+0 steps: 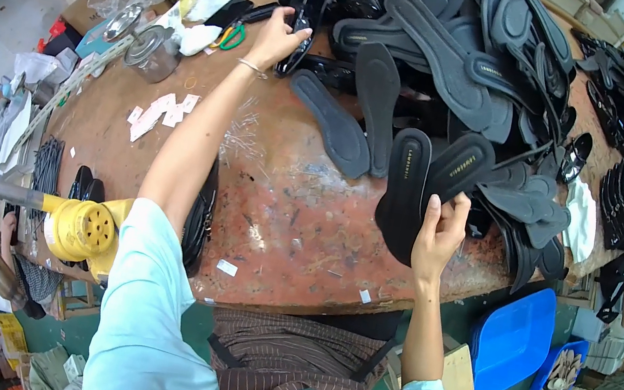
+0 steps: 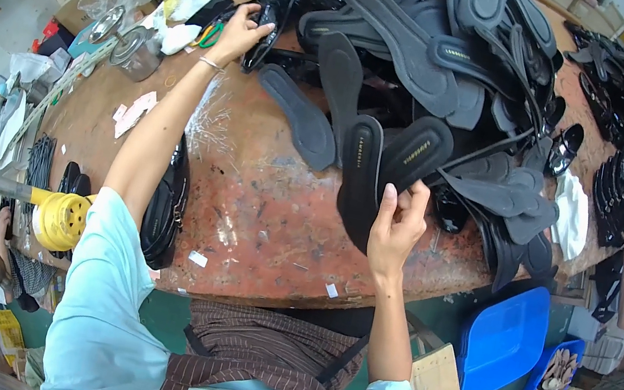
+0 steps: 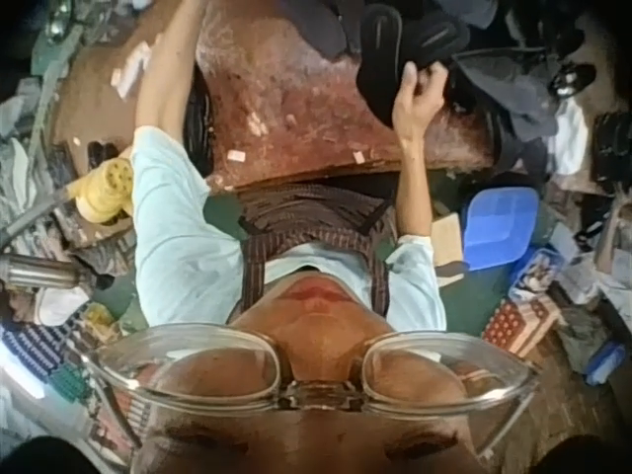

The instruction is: Placing insoles into black shoes and applying labels to the inner soles.

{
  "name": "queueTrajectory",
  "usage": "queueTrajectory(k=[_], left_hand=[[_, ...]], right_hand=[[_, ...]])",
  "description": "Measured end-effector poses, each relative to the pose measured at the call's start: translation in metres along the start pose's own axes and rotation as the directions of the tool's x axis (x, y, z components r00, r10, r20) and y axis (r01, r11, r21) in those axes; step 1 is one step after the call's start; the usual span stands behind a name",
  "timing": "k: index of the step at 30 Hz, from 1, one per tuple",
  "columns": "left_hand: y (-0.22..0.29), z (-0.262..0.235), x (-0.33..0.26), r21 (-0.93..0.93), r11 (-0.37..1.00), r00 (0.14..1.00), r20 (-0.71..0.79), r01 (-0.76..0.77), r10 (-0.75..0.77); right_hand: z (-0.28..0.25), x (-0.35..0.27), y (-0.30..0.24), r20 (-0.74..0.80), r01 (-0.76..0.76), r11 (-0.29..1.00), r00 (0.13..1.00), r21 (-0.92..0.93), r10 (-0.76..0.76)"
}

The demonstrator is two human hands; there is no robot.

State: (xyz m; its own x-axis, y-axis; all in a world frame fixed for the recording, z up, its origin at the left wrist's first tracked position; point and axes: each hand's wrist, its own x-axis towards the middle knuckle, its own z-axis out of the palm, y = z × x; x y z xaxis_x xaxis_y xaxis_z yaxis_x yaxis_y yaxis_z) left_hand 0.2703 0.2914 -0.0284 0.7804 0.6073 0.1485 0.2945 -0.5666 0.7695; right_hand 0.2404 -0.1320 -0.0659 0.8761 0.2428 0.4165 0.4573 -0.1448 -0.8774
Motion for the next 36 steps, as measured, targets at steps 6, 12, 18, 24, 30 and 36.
queueTrajectory(k=[6, 12, 18, 24, 30, 36], left_hand=[[0.092, 0.001, -0.145, -0.388, 0.884, 0.946, 0.078, -0.262, 0.315], [0.140, -0.002, -0.378, -0.088, 0.993, 0.986, 0.158, 0.075, -0.060], [0.109, 0.073, -0.410, -0.267, 0.960, 0.946, 0.323, 0.085, 0.007], [0.092, 0.047, -0.379, 0.149, 0.956, 0.936, 0.288, -0.254, 0.204], [0.057, 0.021, -0.383, 0.322, 0.874, 0.904, 0.348, -0.363, 0.248], [0.003, -0.005, -0.405, 0.221, 0.936, 0.941, 0.264, -0.273, 0.212]], right_hand=[[-0.015, 0.012, 0.033, 0.348, -0.112, 0.986, 0.925, -0.126, 0.149], [-0.002, -0.021, 0.044, 0.293, 0.426, 0.688, 0.904, -0.587, -0.310], [-0.005, -0.029, 0.027, 0.488, 0.213, 0.825, 0.869, -0.523, 0.085], [-0.031, -0.014, 0.016, 0.646, -0.143, 0.969, 0.724, -0.202, 0.241], [-0.047, -0.006, -0.021, 0.331, -0.187, 0.982, 0.927, -0.004, 0.177], [-0.081, -0.007, -0.052, 0.416, -0.045, 0.997, 0.909, 0.058, 0.017]])
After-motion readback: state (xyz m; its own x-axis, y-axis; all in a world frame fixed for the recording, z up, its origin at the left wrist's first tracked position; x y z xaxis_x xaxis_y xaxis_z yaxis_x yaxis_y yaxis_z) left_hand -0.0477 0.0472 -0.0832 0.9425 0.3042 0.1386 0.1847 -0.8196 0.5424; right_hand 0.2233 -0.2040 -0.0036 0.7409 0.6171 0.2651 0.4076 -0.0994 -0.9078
